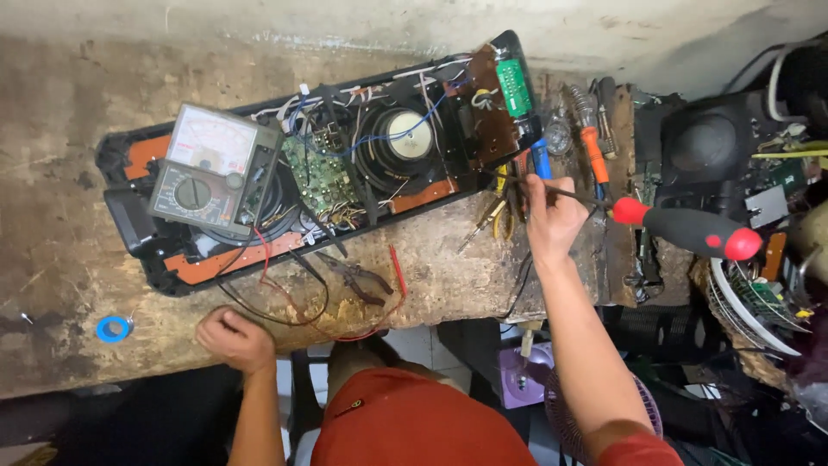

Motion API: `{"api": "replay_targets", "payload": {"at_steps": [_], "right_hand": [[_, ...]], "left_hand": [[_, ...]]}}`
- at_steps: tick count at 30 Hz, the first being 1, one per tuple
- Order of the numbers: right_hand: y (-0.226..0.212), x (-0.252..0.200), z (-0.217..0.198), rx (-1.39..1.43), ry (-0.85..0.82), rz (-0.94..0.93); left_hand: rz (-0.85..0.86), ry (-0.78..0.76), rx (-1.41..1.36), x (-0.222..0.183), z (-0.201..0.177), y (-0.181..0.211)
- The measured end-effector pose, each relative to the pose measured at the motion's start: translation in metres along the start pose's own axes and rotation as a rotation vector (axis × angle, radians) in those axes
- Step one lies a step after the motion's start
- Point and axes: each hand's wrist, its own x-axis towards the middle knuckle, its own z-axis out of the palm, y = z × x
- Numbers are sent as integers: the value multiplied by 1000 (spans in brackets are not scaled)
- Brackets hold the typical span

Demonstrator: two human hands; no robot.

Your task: Disassembling a portable speaker and testing its internal circuitry using a multimeter and screwdriver.

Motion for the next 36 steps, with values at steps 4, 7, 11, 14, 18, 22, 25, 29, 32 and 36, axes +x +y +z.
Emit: {"api": "replay_targets", "payload": {"at_steps": [4, 7, 11, 14, 18, 22, 25, 29, 32, 36], "right_hand": [[-15, 6, -3, -30, -41, 75], [-17, 10, -4, -116, -53, 96], [-22, 18, -4, -232, -63, 159], [-37, 21, -3, -265, -90, 195], [-56, 26, -8, -228, -107, 299], [-63, 28, -12, -136, -160, 480], [-44, 18, -24, -136, -270, 513], [-61, 22, -48, 112, -277, 616], [-53, 14, -63, 291, -258, 623], [-45, 12, -66, 262, -233, 545]], "left_hand": [[-56, 57, -24, 20, -2, 60], [-135, 38, -276, 7, 17, 128], [-866, -653, -1353, 6, 49, 246], [-932, -1157, -1314, 4, 98, 295], [-1387, -1385, -1616, -13, 151, 340], [-1626, -1326, -1616, -32, 181, 349], [-1695, -1266, -1556, -43, 184, 355], [-1681, -1206, -1516, -54, 193, 357], [-1701, -1175, -1480, -45, 180, 358], [-1719, -1113, -1452, -33, 169, 361]]}}
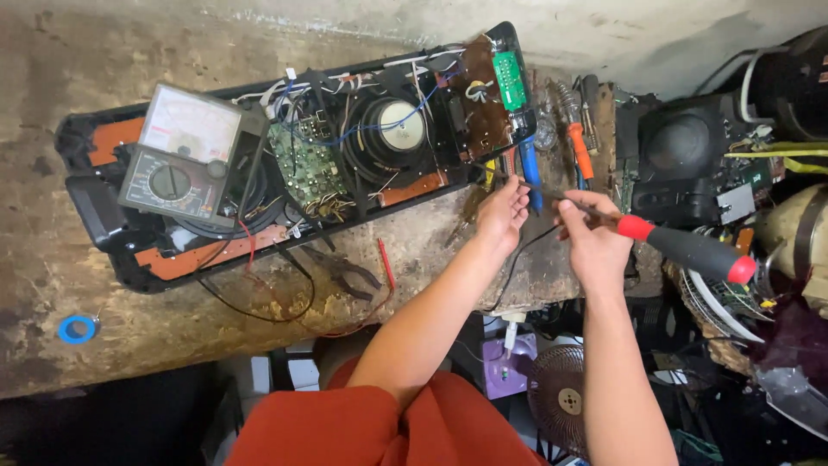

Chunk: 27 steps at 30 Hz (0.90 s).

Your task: Disassembling a portable speaker and testing its internal circuitry using a multimeter and screwdriver.

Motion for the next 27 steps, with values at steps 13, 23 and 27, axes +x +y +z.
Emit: {"api": "replay_targets", "payload": {"at_steps": [13, 23, 27], "right_hand": [[11, 12, 11, -238, 192, -209], [-70, -32, -38, -59, -111, -146], [-101, -55, -76, -77, -156, -590]], "left_hand": [[34, -100, -47, -12, 11, 2], [22, -108, -89, -13, 16, 3], [-9, -2, -100, -44, 26, 19]]}}
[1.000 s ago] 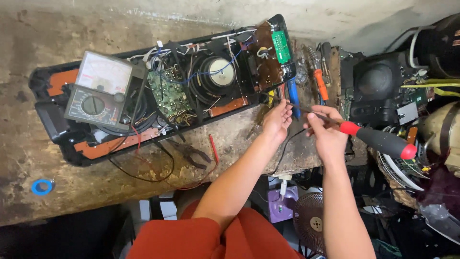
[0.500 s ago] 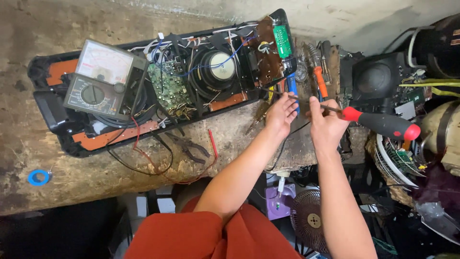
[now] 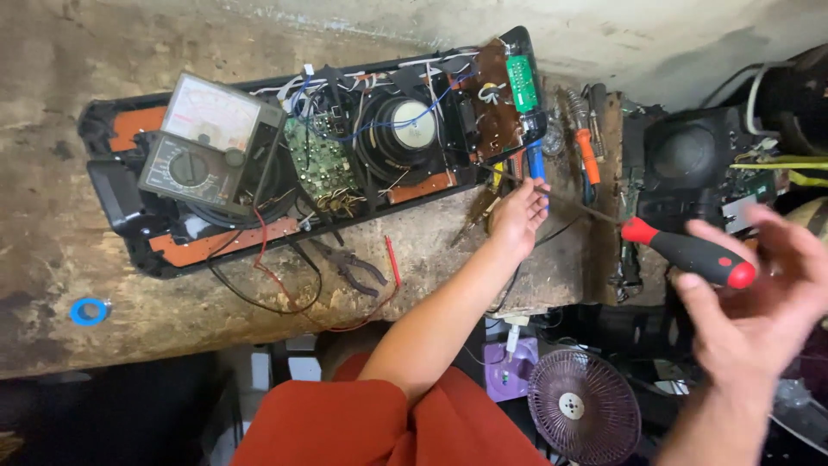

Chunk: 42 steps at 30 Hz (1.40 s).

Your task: Disassembling a portable speaker and testing its internal circuitry using a multimeter and screwdriver.

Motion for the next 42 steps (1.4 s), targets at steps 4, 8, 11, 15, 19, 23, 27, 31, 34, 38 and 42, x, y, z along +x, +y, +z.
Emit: {"api": "replay_targets", "payload": {"at_steps": [4, 8, 11, 15, 19, 23, 27, 31, 34, 38, 42], "right_hand": [[-9, 17, -13, -543, -171, -126], [0, 27, -23, -817, -303, -188], [2, 32, -24, -944, -335, -141], [2, 48, -26, -825, -375, 137], [29, 53, -35, -841, -349, 39], [30, 56, -30, -597, -215, 379], [44, 47, -46, -693, -296, 210], [33, 47, -36, -849, -227, 338], [19, 55, -26, -664, -127, 662], [37, 53, -38, -514, -159, 570], [45, 56, -39, -1005, -186, 523]], "left_hand": [[21, -3, -9, 8, -11, 0], [-89, 188, 118, 11, -25, 18], [-73, 277, 110, 28, -36, 24], [49, 312, -6, 86, -64, 13], [-58, 274, 57, 95, -64, 20], [-83, 297, 241, 71, -55, 30], [-72, 299, 293, 75, -59, 27], [-42, 306, 288, 86, -63, 22], [-29, 343, 278, 71, -56, 27], [-29, 342, 296, 79, -63, 24], [117, 377, 127, 76, -60, 27]]}}
